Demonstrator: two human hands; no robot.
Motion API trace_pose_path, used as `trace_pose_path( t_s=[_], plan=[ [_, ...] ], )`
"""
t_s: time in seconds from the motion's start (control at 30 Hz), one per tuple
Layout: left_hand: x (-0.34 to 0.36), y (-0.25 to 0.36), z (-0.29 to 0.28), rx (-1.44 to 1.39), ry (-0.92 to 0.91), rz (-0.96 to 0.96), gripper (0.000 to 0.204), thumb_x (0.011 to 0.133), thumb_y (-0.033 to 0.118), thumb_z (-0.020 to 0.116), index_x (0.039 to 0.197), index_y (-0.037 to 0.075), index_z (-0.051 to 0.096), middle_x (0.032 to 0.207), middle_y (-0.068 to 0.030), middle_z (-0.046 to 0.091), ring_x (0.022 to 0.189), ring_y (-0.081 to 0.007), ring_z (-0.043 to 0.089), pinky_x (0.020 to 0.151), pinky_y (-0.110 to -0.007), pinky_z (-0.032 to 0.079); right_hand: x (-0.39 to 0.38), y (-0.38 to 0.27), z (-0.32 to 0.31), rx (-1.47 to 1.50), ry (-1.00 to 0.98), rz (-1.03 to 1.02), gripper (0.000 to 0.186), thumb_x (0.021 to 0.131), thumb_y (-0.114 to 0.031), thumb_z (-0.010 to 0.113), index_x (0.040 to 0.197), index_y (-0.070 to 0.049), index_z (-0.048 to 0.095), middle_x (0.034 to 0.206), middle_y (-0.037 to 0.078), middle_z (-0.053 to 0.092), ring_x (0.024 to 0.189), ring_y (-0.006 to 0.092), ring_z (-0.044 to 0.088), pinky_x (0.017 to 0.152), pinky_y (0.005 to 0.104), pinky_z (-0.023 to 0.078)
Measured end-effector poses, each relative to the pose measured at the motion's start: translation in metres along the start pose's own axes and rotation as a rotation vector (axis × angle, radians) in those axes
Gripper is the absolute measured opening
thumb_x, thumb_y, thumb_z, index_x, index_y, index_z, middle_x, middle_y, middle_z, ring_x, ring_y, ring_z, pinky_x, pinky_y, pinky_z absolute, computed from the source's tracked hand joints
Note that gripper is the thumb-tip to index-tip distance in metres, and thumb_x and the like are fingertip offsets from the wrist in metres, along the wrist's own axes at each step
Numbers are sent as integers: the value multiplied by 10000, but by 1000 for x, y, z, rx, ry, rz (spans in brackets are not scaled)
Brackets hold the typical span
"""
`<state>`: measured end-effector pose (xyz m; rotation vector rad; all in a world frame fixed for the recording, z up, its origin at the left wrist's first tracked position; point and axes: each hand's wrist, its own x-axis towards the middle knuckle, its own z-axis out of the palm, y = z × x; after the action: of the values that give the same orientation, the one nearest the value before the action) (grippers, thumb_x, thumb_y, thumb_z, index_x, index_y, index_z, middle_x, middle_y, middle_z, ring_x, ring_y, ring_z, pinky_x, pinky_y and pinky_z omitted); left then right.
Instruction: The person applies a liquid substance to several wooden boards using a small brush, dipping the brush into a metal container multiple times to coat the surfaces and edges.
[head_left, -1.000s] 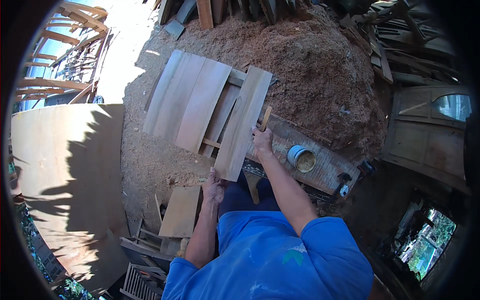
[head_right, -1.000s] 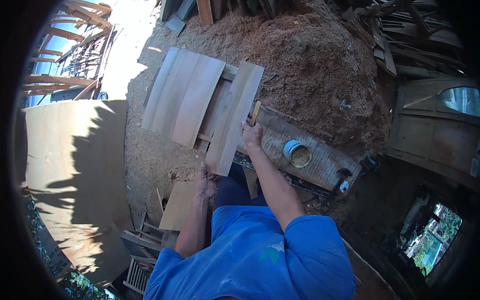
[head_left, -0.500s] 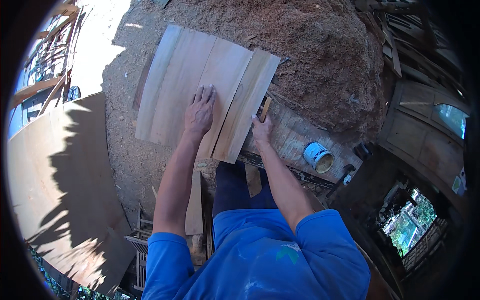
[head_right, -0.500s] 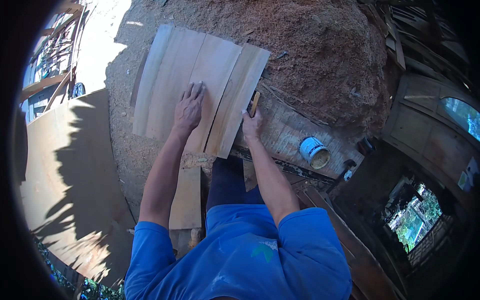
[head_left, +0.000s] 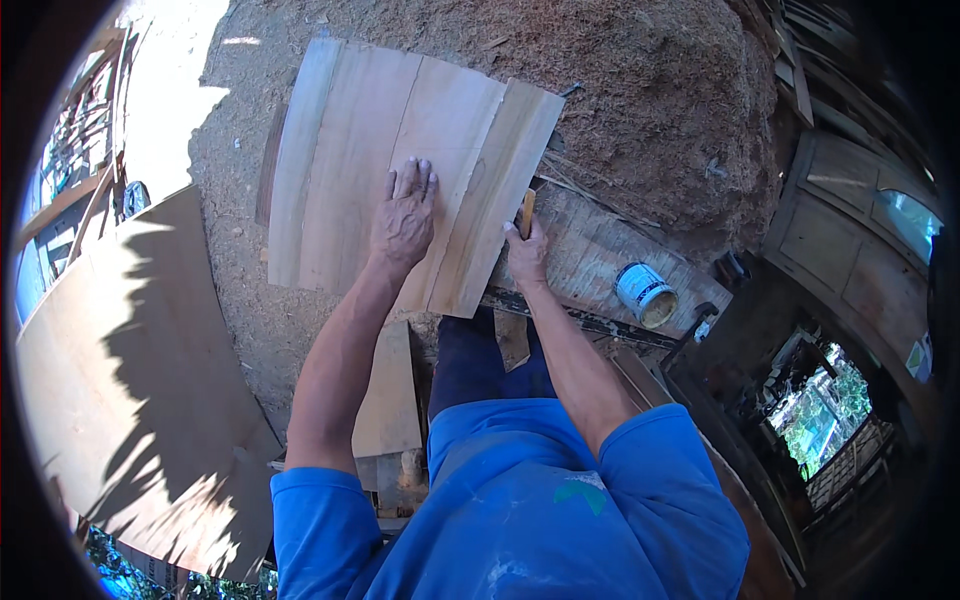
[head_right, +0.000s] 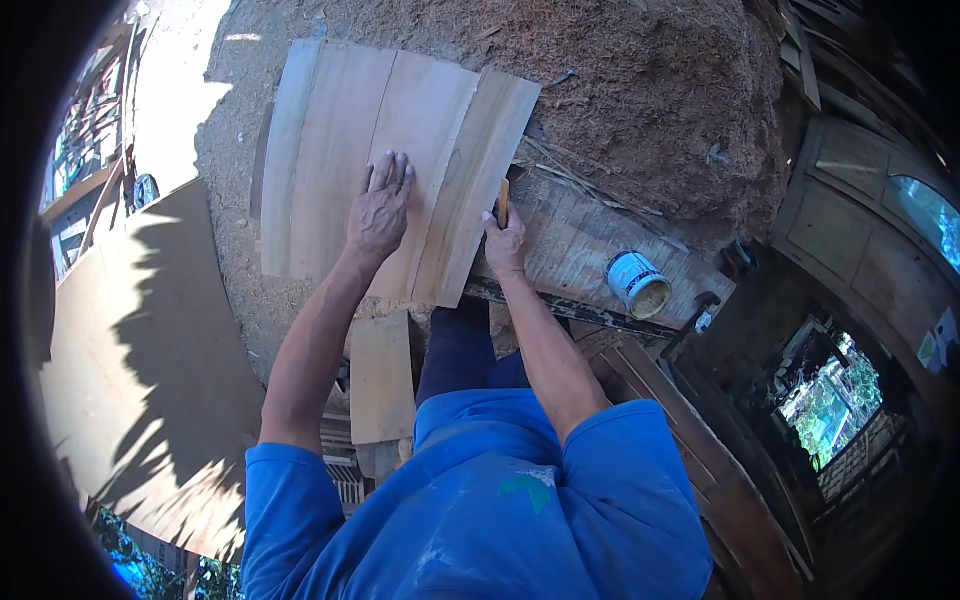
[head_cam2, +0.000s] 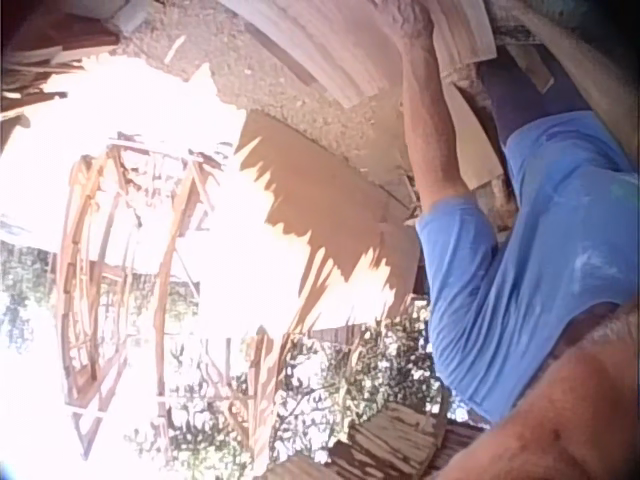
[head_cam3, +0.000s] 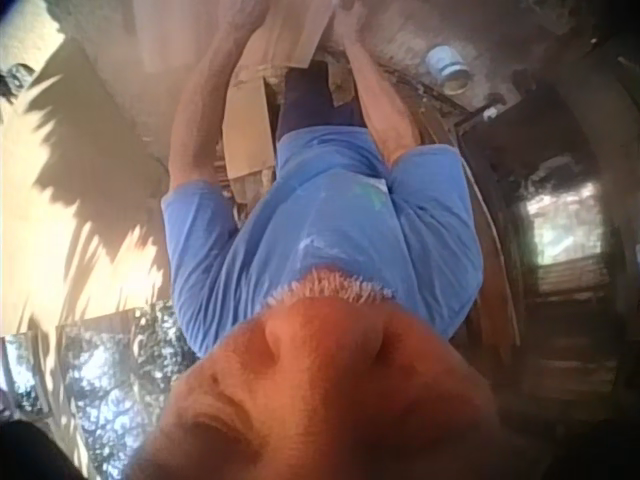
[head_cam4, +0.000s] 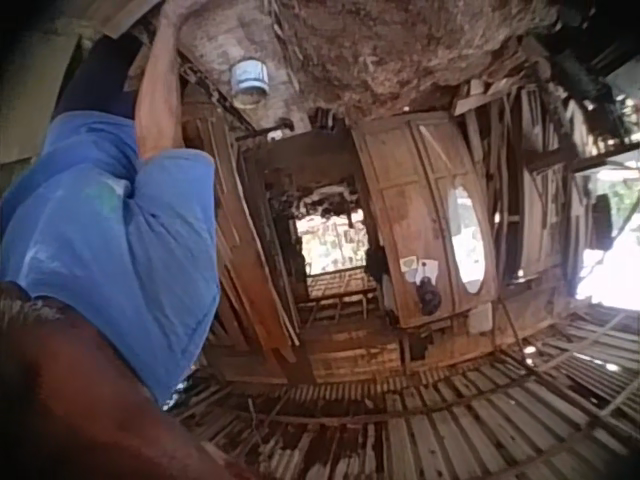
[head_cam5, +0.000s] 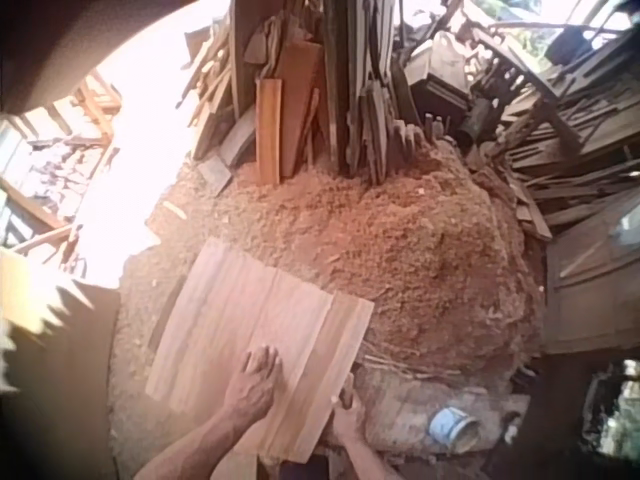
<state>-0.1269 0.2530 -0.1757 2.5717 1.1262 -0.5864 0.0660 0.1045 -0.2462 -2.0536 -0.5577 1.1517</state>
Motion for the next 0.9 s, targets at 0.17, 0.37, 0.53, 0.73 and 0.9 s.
trace_pose_path(
  t_s=[0.17,0.37,0.53,0.73,0.9],
  plan=[
    [3,1,0,-21,0,8,570,926,128,455,1481,-1,448,1606,-163,353,1527,-320,240,1240,-505,211,-3,-5,0,-5,6,35,395,929,-83,689,1304,1,598,1102,59,690,998,144,626,897,320,503],
    [1,0,4,-40,18,6,570,920,115,473,1476,-8,450,1599,-172,360,1522,-325,251,1230,-506,228,-7,-11,-1,-13,-8,52,374,932,-74,672,1294,-2,610,1097,52,691,997,137,621,905,313,495],
    [3,3,0,-13,1,1,571,918,111,479,1475,-7,444,1598,-172,362,1521,-322,254,1218,-523,243,-8,-7,7,123,69,-35,319,913,-130,683,1202,-7,634,943,98,688,844,208,620,818,365,510],
    [4,6,-5,25,-44,-21,588,914,105,506,1488,7,425,1617,-148,337,1526,-300,246,1204,-564,239,-10,2,9,11,126,-95,371,910,-210,696,1233,-32,655,982,175,734,901,317,711,829,422,534],
    [6,10,-4,73,-121,-52,604,926,140,533,1511,57,413,1623,-112,339,1524,-282,254,1204,-570,227,-24,-34,-17,-9,-136,195,563,887,-237,757,1359,7,570,1193,187,695,1087,268,667,974,378,501]
  ],
)
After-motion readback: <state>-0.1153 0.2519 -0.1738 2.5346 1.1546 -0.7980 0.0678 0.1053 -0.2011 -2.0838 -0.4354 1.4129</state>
